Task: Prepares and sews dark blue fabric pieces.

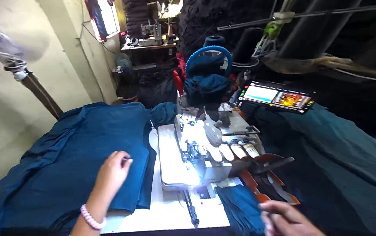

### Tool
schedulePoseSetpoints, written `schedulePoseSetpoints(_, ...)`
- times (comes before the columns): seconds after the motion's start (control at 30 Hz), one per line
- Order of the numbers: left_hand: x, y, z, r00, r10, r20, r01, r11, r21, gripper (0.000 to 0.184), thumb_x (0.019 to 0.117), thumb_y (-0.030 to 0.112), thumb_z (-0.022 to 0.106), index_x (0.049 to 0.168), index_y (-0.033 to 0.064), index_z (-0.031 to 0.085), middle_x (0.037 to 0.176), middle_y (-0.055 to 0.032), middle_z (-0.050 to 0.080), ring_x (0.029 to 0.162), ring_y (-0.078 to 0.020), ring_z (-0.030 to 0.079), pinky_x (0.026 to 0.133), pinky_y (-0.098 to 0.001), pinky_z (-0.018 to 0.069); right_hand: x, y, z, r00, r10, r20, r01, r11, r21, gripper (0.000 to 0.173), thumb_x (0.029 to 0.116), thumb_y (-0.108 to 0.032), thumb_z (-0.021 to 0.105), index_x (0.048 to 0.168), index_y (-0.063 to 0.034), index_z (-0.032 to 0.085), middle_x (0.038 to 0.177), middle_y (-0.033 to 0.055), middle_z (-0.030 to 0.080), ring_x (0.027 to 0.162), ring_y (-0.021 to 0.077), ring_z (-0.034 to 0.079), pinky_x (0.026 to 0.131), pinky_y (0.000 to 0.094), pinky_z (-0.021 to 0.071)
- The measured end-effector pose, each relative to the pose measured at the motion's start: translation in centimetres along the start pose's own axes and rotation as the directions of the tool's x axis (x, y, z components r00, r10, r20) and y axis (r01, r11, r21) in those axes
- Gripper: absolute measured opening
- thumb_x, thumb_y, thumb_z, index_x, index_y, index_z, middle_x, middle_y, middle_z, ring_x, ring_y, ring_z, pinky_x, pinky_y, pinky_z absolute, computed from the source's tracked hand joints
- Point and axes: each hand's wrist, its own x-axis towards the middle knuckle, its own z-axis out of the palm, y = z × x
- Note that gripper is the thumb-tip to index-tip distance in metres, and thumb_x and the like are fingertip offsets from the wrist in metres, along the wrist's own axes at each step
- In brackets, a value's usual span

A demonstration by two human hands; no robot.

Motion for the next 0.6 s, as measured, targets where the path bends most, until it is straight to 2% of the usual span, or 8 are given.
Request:
schedulePoseSetpoints(0.07,0.6,3.1,3.0,0.99,-0.049,0.133,0.043,0.998,0.045,0.042,0.0983,0.033,0.067,0.13,0.006,0.065,0.127,-0.0194,0.065,0.115,-0.0347,0.064,0.099,-0.0512,0.0514,0.7,1.5,1.8,0.995,-0.039,0.09,0.058,0.973,-0.225,0.025,0.101,-0.006,0.053,0.123,0.0059,0.056,0.098,0.0038,0.063,0.066,0.0028,0.058,0.058,0.0216,0.0522)
schedulePoseSetpoints(0.17,1.8,4.5,5.6,0.968,-0.208,0.139,0.181,0.966,0.183,0.049,0.0948,0.032,0.07,0.138,0.0096,0.059,0.138,-0.0212,0.057,0.128,-0.0395,0.057,0.104,-0.0541,0.0473,2.6,3.1,4.8,0.983,-0.136,0.127,0.184,0.809,-0.559,0.041,0.0951,-0.018,0.07,0.131,0.002,0.064,0.093,0.0143,0.07,0.066,0.0173,0.059,0.064,0.0362,0.0525)
schedulePoseSetpoints(0.27,1.8,3.8,5.8,0.976,-0.2,0.084,0.189,0.975,0.121,0.042,0.0969,0.031,0.068,0.13,0.0064,0.062,0.127,-0.018,0.063,0.117,-0.0341,0.062,0.101,-0.0488,0.0484,5.5,5.5,7.3,0.946,-0.316,0.078,0.257,0.577,-0.775,0.046,0.0964,-0.02,0.066,0.141,-0.0096,0.063,0.102,0.0137,0.075,0.074,0.0268,0.072,0.068,0.0481,0.0598)
schedulePoseSetpoints(0.33,1.8,2.6,5.4,0.983,-0.163,0.086,0.162,0.987,0.013,0.041,0.097,0.033,0.069,0.126,0.0042,0.065,0.119,-0.0164,0.066,0.112,-0.0315,0.064,0.099,-0.0475,0.0496,7.9,7.5,8.4,0.885,-0.461,0.058,0.281,0.433,-0.856,0.051,0.0892,-0.013,0.069,0.14,-0.0123,0.065,0.093,0.0119,0.074,0.071,0.0292,0.073,0.06,0.0495,0.0603)
schedulePoseSetpoints(0.43,1.8,1.0,5.0,0.986,-0.132,0.106,0.141,0.986,-0.087,0.035,0.0995,0.03,0.066,0.123,0.0033,0.067,0.117,-0.0144,0.068,0.106,-0.0257,0.065,0.096,-0.0418,0.0512,9.6,8.7,9.5,0.882,-0.469,0.042,0.247,0.384,-0.89,0.044,0.0858,-0.006,0.071,0.129,-0.0063,0.071,0.096,0.0146,0.075,0.077,0.033,0.075,0.063,0.052,0.0606)
schedulePoseSetpoints(0.5,1.8,0.9,4.7,0.981,-0.149,0.123,0.164,0.978,-0.125,0.029,0.1006,0.025,0.064,0.119,0.0026,0.068,0.114,-0.0138,0.068,0.103,-0.0231,0.066,0.095,-0.0391,0.0518,9.5,8.8,9.8,0.919,-0.395,0.024,0.191,0.39,-0.901,0.021,0.0863,-0.008,0.071,0.107,-0.0031,0.073,0.09,0.0147,0.074,0.076,0.0329,0.075,0.062,0.0517,0.0598)
schedulePoseSetpoints(0.53,1.9,1.0,4.7,0.979,-0.16,0.127,0.176,0.975,-0.133,0.027,0.1006,0.024,0.064,0.116,0.0023,0.068,0.112,-0.0136,0.068,0.102,-0.0228,0.066,0.094,-0.0392,0.0519,9.0,8.3,9.9,0.967,-0.256,0.01,0.119,0.413,-0.903,0.016,0.0901,-0.01,0.068,0.104,-0.003,0.072,0.091,0.0153,0.073,0.079,0.0337,0.074,0.064,0.0528,0.0589)
schedulePoseSetpoints(0.6,2.2,1.4,4.8,0.973,-0.192,0.127,0.206,0.973,-0.106,0.027,0.1004,0.026,0.063,0.114,0.0038,0.069,0.109,-0.0122,0.068,0.101,-0.0229,0.065,0.093,-0.0411,0.0515,8.4,6.9,9.9,0.985,0.171,0.011,-0.06,0.404,-0.913,0.024,0.1012,-0.018,0.057,0.119,-0.0041,0.066,0.109,0.0177,0.072,0.1,0.0359,0.072,0.081,0.0556,0.0561)
